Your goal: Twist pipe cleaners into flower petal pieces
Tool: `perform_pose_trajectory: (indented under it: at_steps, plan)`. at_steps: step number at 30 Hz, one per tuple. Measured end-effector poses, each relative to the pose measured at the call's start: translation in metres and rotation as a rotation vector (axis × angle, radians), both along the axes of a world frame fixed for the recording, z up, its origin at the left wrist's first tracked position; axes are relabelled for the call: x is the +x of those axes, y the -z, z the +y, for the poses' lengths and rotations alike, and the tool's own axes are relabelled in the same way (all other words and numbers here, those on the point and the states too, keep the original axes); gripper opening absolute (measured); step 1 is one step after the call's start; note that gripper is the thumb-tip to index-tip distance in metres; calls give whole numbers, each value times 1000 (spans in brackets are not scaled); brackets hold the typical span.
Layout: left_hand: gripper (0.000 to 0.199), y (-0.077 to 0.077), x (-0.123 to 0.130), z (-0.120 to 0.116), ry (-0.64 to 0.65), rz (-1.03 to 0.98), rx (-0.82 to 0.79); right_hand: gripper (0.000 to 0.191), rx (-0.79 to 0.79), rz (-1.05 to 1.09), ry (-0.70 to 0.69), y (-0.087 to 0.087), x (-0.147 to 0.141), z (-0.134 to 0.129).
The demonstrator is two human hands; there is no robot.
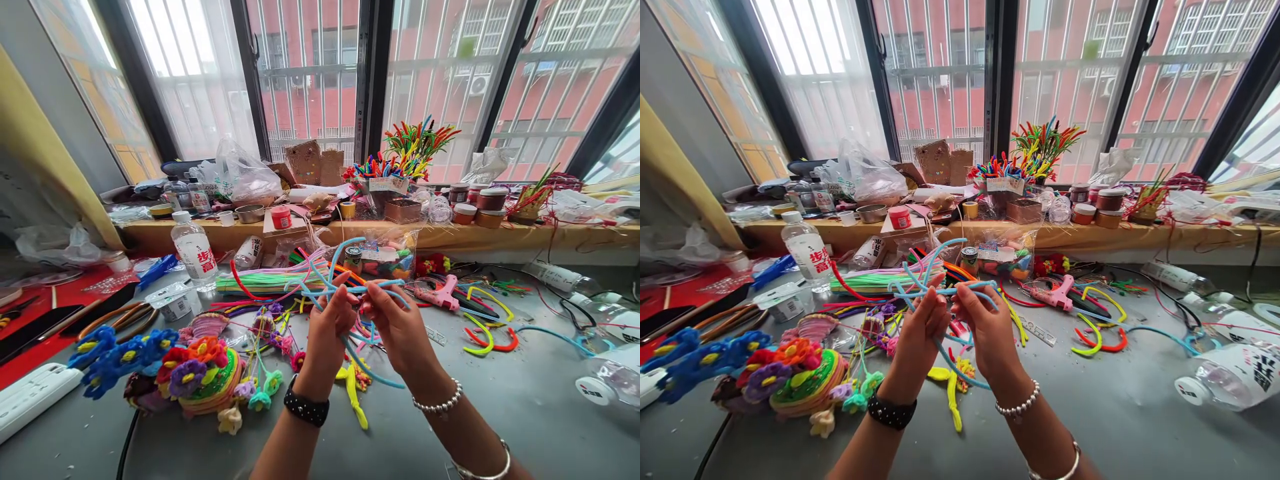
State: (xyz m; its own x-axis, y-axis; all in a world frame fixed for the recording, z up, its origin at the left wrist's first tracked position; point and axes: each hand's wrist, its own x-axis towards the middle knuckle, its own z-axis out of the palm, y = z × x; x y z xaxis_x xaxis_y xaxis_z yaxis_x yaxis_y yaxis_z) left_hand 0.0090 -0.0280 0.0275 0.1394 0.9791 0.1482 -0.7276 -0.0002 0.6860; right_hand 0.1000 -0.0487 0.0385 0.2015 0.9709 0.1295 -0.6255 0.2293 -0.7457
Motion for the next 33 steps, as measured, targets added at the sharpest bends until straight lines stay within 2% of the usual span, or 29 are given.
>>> perform_pose_trajectory:
  at_steps: [5,10,18,23,33]
  plan:
    - [22,3,-6,6,-67,-26,-29,13,-17,8,-24,4,-1,3]
    - [21,3,-9,11,-128,-30,-40,11,31,21,22,4,10,9]
    - [19,1,-9,10,-256,83,-10,14,38,-121,168,0,22,9]
    - [21,2,-10,11,-304,114,8,15,42,-202,163,-1,28,10]
    - [23,2,-11,12,-268,48,21,13,125,-273,142,-2,29,9]
